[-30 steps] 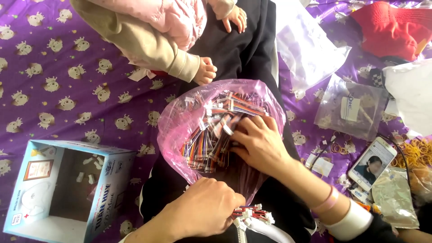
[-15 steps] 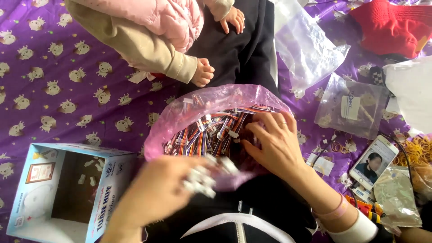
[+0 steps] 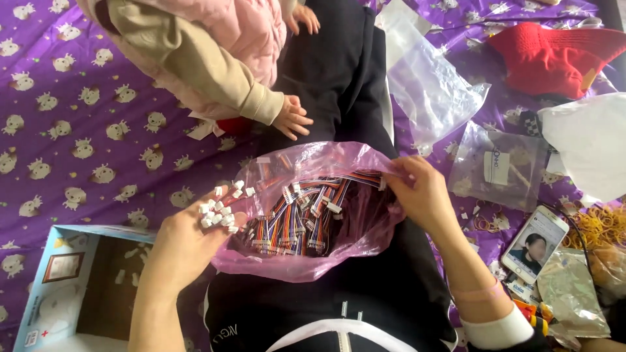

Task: Sorting and packaging small electronic wire harnesses into a plastic bag while sitting on the floor.

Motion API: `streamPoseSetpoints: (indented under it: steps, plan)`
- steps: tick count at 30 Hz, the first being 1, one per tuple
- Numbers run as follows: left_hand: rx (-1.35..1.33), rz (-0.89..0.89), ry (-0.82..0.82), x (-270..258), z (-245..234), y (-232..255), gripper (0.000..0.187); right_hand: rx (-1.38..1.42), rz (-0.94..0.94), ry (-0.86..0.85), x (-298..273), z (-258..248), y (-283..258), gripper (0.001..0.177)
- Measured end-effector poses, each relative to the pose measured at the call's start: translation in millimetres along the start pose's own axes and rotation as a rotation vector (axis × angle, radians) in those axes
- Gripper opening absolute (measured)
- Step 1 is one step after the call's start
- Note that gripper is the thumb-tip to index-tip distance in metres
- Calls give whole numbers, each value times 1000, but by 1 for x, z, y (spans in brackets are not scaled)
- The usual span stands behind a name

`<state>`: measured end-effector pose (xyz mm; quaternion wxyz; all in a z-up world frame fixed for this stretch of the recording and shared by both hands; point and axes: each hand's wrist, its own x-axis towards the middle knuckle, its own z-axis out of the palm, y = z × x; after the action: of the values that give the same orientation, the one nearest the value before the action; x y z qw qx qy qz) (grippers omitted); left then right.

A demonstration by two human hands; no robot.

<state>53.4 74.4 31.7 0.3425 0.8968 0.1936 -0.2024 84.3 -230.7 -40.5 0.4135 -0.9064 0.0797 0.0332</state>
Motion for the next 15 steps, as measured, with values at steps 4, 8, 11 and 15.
streamPoseSetpoints:
  steps: [4,8,11,15]
  plan:
    - [34,17,-17,3,-1,-2,61,329,199,-64,11,-6,-24,22]
    - [-79,228,117,-1,5,0,33,156,-279,170,10,2,-17,20]
    - [-136,495,73,-1,16,10,26,15,-644,300,-1,3,-38,17]
    - [306,265,-98,1,13,39,50,-433,-648,68,11,12,-19,18]
